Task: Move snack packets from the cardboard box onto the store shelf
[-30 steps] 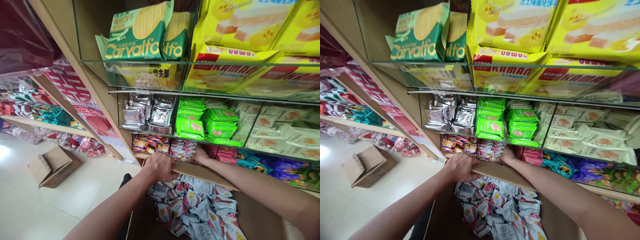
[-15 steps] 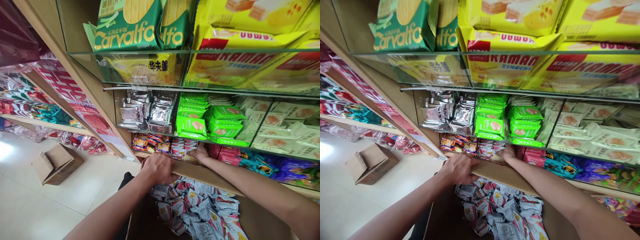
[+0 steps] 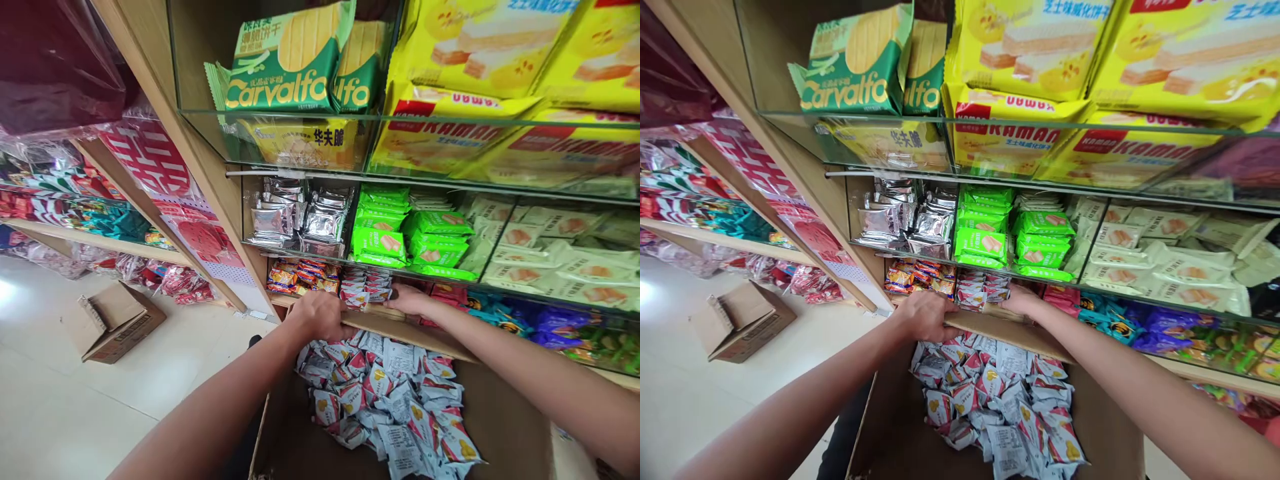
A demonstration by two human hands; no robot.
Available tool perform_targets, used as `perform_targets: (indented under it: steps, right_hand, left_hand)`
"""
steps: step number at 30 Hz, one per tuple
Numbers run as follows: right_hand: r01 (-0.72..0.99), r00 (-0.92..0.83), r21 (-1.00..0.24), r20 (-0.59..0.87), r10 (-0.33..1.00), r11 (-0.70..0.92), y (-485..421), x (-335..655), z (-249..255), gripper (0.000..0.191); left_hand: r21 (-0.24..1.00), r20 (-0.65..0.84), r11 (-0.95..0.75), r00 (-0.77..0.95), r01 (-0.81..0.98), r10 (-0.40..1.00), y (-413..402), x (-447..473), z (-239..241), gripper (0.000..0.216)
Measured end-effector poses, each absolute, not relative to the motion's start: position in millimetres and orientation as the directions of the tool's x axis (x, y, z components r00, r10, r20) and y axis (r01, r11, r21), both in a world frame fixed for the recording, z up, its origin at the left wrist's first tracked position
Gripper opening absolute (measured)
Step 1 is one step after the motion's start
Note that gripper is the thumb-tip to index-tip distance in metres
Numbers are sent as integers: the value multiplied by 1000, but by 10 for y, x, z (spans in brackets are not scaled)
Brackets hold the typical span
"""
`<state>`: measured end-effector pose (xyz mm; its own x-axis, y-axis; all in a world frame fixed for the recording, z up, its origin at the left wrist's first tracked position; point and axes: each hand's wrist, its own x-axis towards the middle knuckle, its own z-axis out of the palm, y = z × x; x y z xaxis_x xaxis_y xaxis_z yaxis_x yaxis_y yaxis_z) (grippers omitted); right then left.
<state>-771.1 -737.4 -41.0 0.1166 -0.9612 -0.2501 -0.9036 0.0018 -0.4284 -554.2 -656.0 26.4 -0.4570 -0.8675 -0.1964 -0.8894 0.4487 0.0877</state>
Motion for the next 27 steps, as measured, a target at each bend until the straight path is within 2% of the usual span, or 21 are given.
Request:
perform_targets:
  steps: [2,3,4,5,6,7,8,9,10,12,14,15,17,19,23,27]
  right_hand:
    - [-904,160,-425,-234,-959,-47,-7051,-7765,-172,31]
    - [-897,180,-433,-175,-968,-88,-6829,-7797,-75,30]
    - [-887,194,-442,-92,-977,-134,-6574,-7830,-8,29]
    - [-851,243,-461,81,-967,-252,-6299,-7864,18,28]
    - [-801,294,-466,240,-925,-376,-6020,-7898,-5,27]
    - [-749,377,-449,316,-871,-488,-5753,-7930,-82,25]
    - [-714,462,-418,321,-827,-561,-5514,-7959,-212,23]
    - [-714,521,-386,264,-812,-584,-5314,-7984,-386,25]
    - [-768,494,-354,202,-846,-533,-5158,-8007,-592,27]
    - [-907,305,-266,121,-945,-327,-4981,-8044,-1029,38]
    - [-980,75,-174,100,-992,-92,-4936,-8073,-1391,47]
    - [-990,12,-137,103,-995,-27,-4939,-8082,-1514,48]
    - [-996,-2,-90,113,-994,-8,-4959,-8090,-1639,43]
    - [-994,63,-83,120,-991,-73,-4978,-8087,-1643,36]
    - [-969,114,-201,155,-981,-144,-5014,-8078,-1560,22]
    - [-883,52,-442,241,-969,-158,-5032,-8075,-1488,19]
  left_hand:
    - [84,-185,462,-469,-883,-863,-6550,-5540,251,53]
    - [79,-178,469,-475,-880,-861,-6544,-5541,246,53]
    - [71,-173,474,-479,-878,-861,-6537,-5542,243,54]
    - [62,-169,476,-480,-877,-861,-6531,-5544,240,54]
    - [53,-167,478,-480,-877,-861,-6524,-5546,237,54]
    - [45,-168,479,-480,-876,-861,-6518,-5548,233,54]
    - [37,-167,481,-480,-876,-861,-6512,-5549,228,54]
    - [30,-165,484,-482,-874,-860,-6506,-5550,222,54]
    - [25,-162,490,-487,-871,-858,-6500,-5550,215,54]
    - [12,-147,505,-501,-863,-853,-6485,-5551,200,53]
    - [-1,-130,522,-517,-853,-846,-6468,-5552,185,53]
    - [-8,-124,527,-523,-850,-844,-6459,-5554,180,53]
    - [-17,-112,532,-527,-846,-842,-6436,-5557,175,54]
    - [-20,-107,528,-523,-849,-845,-6407,-5562,175,56]
    - [-14,-109,522,-518,-853,-849,-6359,-5564,182,57]
    - [29,-104,496,-496,-868,-862,-6363,-5530,238,54]
